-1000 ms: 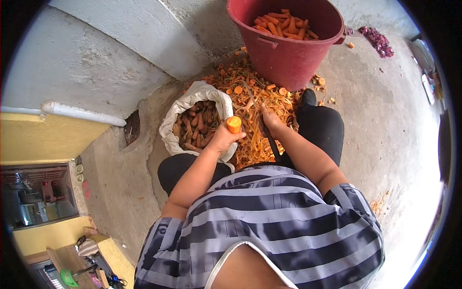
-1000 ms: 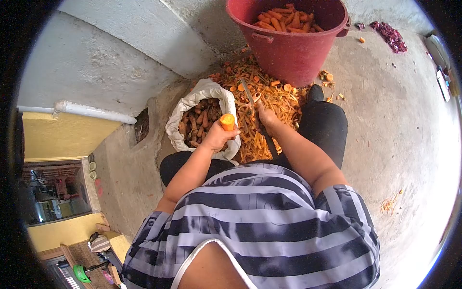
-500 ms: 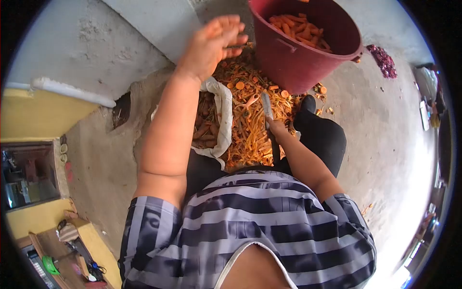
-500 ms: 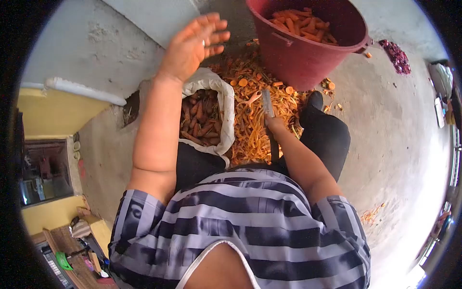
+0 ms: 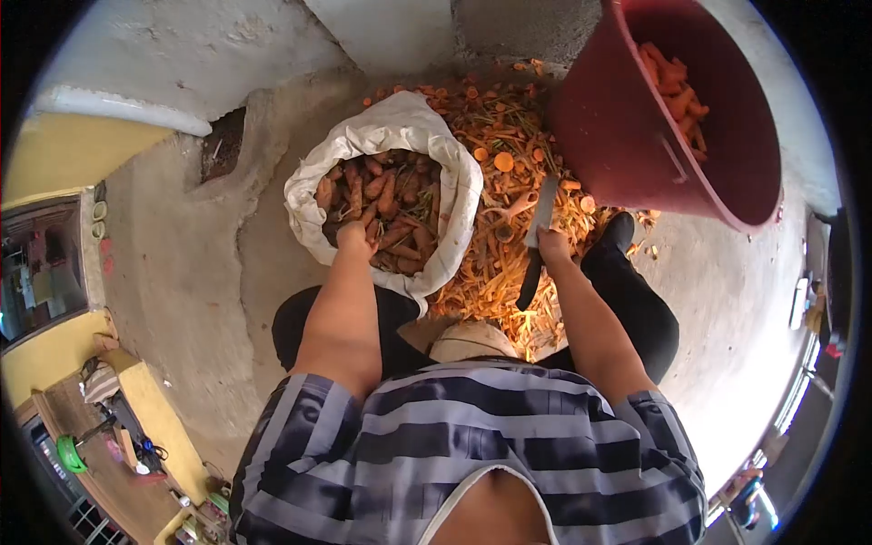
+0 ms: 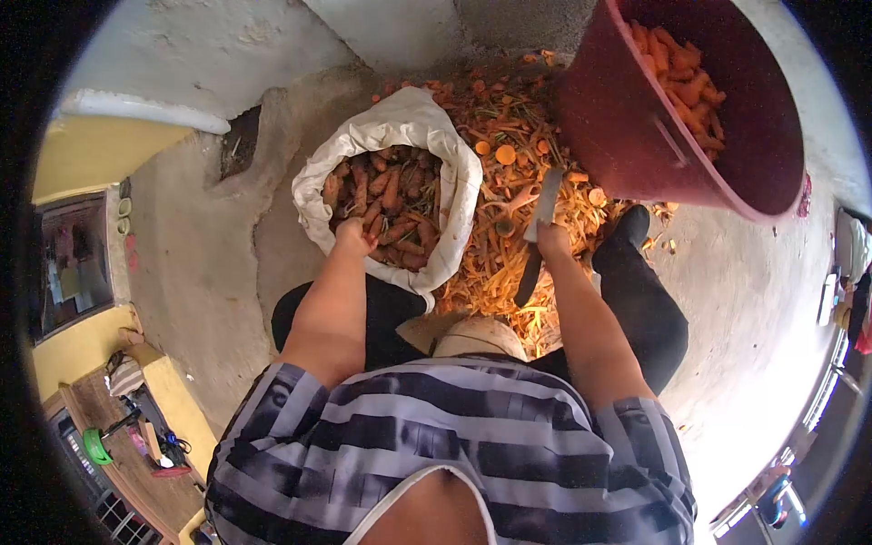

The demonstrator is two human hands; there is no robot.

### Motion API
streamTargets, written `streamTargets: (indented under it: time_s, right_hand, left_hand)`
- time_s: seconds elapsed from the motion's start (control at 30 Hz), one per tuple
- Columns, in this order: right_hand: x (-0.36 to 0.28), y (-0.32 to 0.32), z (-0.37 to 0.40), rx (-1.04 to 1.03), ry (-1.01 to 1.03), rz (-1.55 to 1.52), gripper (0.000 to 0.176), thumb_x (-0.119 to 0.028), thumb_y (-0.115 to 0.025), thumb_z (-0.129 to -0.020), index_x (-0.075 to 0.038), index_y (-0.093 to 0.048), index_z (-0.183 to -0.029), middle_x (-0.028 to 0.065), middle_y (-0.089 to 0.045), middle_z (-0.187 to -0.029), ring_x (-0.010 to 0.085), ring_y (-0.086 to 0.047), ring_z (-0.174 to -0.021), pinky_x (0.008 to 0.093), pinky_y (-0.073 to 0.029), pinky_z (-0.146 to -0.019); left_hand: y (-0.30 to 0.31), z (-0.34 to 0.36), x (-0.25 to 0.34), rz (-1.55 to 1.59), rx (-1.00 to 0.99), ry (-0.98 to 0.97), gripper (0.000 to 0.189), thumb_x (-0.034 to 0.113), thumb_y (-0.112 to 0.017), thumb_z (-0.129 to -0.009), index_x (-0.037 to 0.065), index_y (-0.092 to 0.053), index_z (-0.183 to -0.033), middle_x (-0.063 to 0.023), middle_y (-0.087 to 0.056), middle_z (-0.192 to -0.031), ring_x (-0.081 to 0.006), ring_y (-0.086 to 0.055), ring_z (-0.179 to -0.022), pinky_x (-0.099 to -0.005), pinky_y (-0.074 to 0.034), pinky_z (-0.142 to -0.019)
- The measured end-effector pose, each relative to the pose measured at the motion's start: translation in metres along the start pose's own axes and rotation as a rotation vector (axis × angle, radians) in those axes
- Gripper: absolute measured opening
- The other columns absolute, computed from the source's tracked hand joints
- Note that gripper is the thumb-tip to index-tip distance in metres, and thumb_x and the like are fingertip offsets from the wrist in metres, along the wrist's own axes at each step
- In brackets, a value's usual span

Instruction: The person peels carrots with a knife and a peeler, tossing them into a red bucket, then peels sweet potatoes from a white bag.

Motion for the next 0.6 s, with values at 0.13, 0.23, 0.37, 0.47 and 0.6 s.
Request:
streamTargets:
  time_s: [0.13, 0.23, 0.37, 0.47, 0.6]
  right_hand:
    - [-0.048, -0.002, 0.001, 0.066, 0.171, 0.804, 0.042, -0.033, -0.055, -0.077, 0.004, -0.055, -0.096, 0.0237, -0.054, -0.089, 0.0371, -0.056, -0.084, 0.0406, -0.046, -0.074]
    - [-0.097, -0.002, 0.025, 0.246, 0.303, 0.83, 0.045, -0.031, -0.058, -0.076, 0.0, -0.051, -0.108, 0.0193, -0.041, -0.119, 0.0327, -0.045, -0.106, 0.0382, -0.043, -0.083]
    - [-0.134, -0.02, 0.02, 0.251, 0.596, 0.975, 0.046, -0.021, -0.056, -0.074, -0.006, -0.044, -0.116, 0.0151, -0.041, -0.109, 0.0354, -0.036, -0.108, 0.0405, -0.037, -0.089]
    - [-0.151, -0.049, 0.02, 0.092, 0.667, 1.137, 0.046, -0.016, -0.052, -0.076, -0.007, -0.041, -0.119, 0.0141, -0.039, -0.116, 0.0324, -0.037, -0.11, 0.0414, -0.035, -0.091]
    - [-0.139, -0.092, 0.022, -0.06, 0.812, 1.406, 0.045, -0.009, -0.051, -0.076, -0.009, -0.043, -0.12, 0.0113, -0.039, -0.12, 0.0275, -0.037, -0.114, 0.0447, -0.027, -0.099]
  left_hand:
    - [-0.043, -0.056, 0.037, -0.659, 0.057, -0.531, 0.024, 0.024, -0.049, -0.086, 0.007, -0.054, -0.102, -0.0102, -0.054, -0.085, -0.0233, -0.049, -0.072, -0.0376, -0.043, -0.07]
    - [-0.099, -0.044, 0.059, -1.143, 0.14, -1.136, 0.031, 0.022, -0.051, -0.084, 0.006, -0.05, -0.11, -0.0198, -0.053, -0.104, -0.0336, -0.052, -0.095, -0.0416, -0.043, -0.081]
    - [-0.128, -0.028, 0.063, -1.231, 0.12, -1.027, 0.047, 0.019, -0.054, -0.08, 0.001, -0.039, -0.121, -0.0277, -0.045, -0.115, -0.0351, -0.048, -0.105, -0.0399, -0.042, -0.086]
    - [-0.136, -0.041, 0.056, -1.403, 0.081, -0.874, 0.054, 0.016, -0.055, -0.079, -0.001, -0.033, -0.124, -0.0259, -0.045, -0.115, -0.036, -0.048, -0.104, -0.0391, -0.043, -0.086]
    - [-0.135, -0.066, 0.033, -1.257, -0.138, -0.744, 0.054, 0.017, -0.06, -0.076, -0.003, -0.036, -0.12, -0.019, -0.053, -0.101, -0.0339, -0.053, -0.093, -0.0392, -0.045, -0.078]
Point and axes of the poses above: each hand's wrist, its own z-axis away from the middle knuckle, its own y-axis out of the back of the hand, x = y × z, the point moved 10 cm from there along -z, towards the middle knuckle
